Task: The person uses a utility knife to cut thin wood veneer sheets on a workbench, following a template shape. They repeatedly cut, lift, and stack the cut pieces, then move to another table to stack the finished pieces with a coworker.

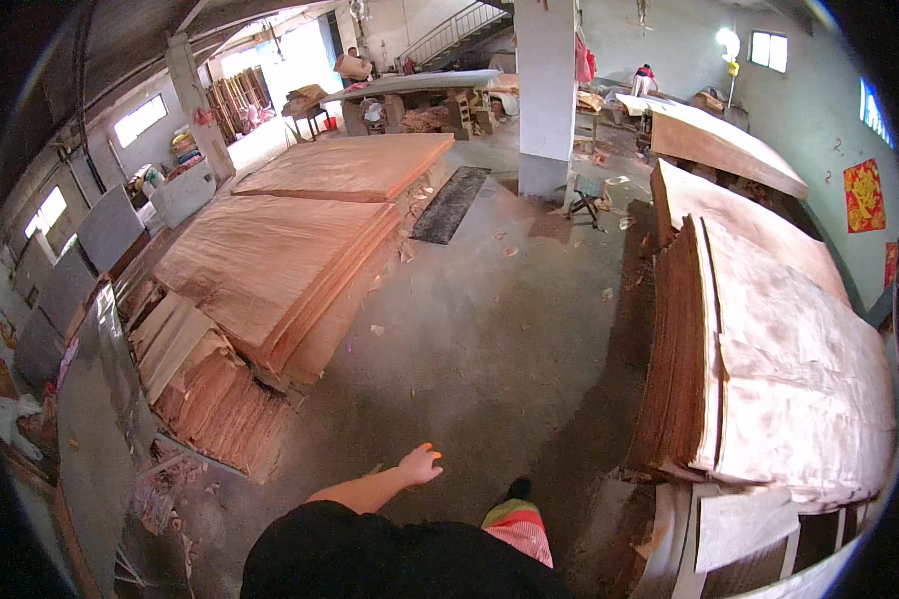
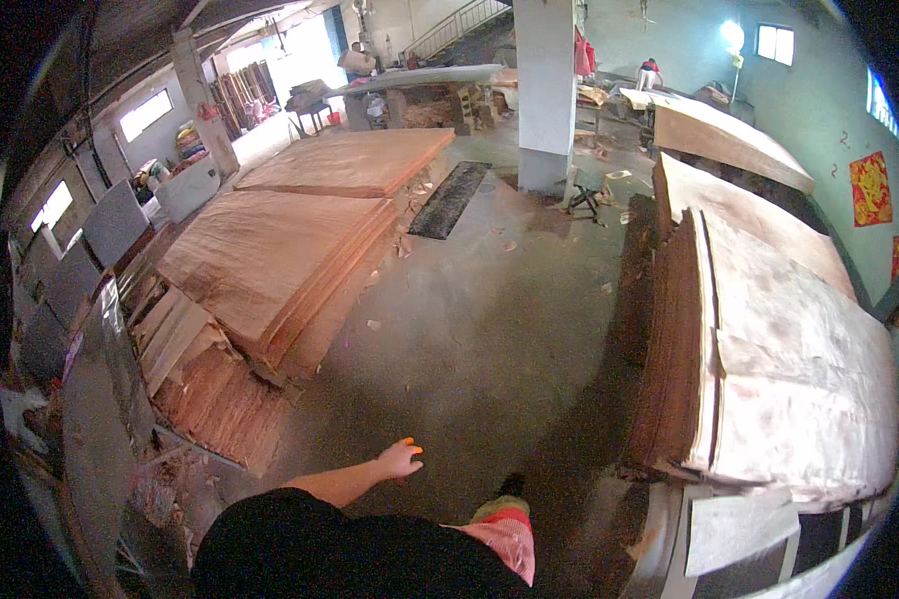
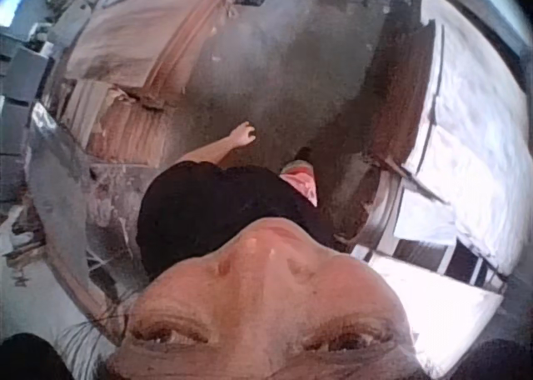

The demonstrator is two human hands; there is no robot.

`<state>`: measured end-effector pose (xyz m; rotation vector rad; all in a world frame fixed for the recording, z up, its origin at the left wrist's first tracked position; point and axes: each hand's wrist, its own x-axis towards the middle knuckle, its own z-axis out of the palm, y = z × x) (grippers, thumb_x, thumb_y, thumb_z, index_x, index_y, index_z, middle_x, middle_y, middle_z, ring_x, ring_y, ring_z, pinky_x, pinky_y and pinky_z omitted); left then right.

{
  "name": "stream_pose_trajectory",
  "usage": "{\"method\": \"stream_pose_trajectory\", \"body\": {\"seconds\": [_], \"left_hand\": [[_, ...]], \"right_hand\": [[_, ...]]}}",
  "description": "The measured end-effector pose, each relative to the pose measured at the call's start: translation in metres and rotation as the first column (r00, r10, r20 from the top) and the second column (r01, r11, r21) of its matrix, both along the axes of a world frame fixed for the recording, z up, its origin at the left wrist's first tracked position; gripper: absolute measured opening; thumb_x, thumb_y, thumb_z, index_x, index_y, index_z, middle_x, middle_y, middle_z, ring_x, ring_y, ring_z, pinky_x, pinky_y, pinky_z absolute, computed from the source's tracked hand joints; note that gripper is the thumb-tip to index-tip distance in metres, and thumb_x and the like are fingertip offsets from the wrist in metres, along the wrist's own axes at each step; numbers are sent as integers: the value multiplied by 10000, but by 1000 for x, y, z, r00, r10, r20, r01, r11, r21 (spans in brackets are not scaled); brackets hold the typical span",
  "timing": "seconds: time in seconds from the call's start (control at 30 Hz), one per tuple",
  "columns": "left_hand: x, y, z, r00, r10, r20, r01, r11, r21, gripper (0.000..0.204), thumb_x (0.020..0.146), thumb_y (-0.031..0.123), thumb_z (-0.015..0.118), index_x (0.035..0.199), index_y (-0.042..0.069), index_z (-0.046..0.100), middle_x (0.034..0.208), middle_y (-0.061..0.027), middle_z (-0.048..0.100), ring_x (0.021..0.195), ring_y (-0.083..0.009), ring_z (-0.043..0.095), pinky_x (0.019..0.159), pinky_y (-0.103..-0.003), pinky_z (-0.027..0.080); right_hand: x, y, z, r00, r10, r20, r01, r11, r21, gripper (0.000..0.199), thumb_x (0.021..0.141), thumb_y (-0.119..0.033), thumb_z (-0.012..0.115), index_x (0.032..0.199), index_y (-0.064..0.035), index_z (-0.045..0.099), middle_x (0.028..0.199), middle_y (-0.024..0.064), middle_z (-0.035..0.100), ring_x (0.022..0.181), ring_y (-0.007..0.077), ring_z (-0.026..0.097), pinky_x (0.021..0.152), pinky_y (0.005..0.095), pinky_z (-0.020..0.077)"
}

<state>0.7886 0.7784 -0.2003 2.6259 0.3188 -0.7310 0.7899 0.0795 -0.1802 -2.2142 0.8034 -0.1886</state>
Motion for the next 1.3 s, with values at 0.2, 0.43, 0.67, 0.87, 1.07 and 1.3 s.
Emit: {"method": "stream_pose_trajectory", "body": {"seconds": [0.2, 0.43, 0.67, 0.87, 1.07, 1.3], "left_hand": [[120, 28, 9, 978, -40, -205, 21, 995, -95, 528, 835, 362, 499, 1275, 101, 371, 1371, -191, 210, 1198, -351, 335, 964, -410, 327], [236, 117, -14, 978, 207, -2, -206, 972, -117, 557, 796, 399, 519, 1238, 75, 424, 1306, -173, 344, 1190, -308, 361, 962, -386, 335], [303, 266, -93, 836, 489, -247, -498, 867, 33, 530, 741, 392, 556, 1126, 30, 524, 1137, -214, 508, 1032, -343, 504, 848, -408, 431], [433, 416, -94, 811, 432, -395, -457, 889, 34, 514, 750, 405, 543, 1075, 8, 541, 1105, -212, 530, 1029, -353, 500, 841, -413, 426], [688, 510, -44, 848, 529, -40, -529, 837, -143, 524, 765, 408, 531, 1132, 34, 513, 1139, -180, 518, 1043, -322, 495, 879, -386, 397], [944, 569, -50, 902, 404, 154, -366, 902, -228, 476, 793, 413, 506, 1164, 114, 496, 1085, -144, 556, 917, -277, 559, 794, -398, 441]], "right_hand": [[193, 30, 16, 998, 12, 57, -11, 1000, -16, 294, 852, -214, 415, 1043, -12, 510, 980, 97, 538, 937, 202, 501, 871, 309, 384], [433, 68, 9, 893, 234, 383, -290, 953, 93, 247, 856, -164, 431, 1007, -5, 542, 949, 95, 549, 916, 202, 510, 854, 307, 405], [648, 424, 63, 474, 865, -168, -863, 493, 107, 253, 844, -123, 497, 1079, -51, 560, 930, 60, 610, 789, 156, 561, 718, 281, 449], [706, 516, 0, 307, 831, -463, -862, 449, 235, 225, 845, -201, 483, 946, -38, 601, 707, 37, 560, 584, 138, 485, 543, 280, 401], [746, 468, -140, 453, 554, -698, -2, 784, 621, 188, 795, -268, 590, 802, -80, 596, 638, 19, 570, 508, 138, 486, 462, 294, 392], [988, 619, -137, 516, 543, -663, -92, 804, 587, 246, 792, -304, 543, 765, -63, 584, 648, 46, 582, 535, 177, 514, 489, 320, 407]]}}
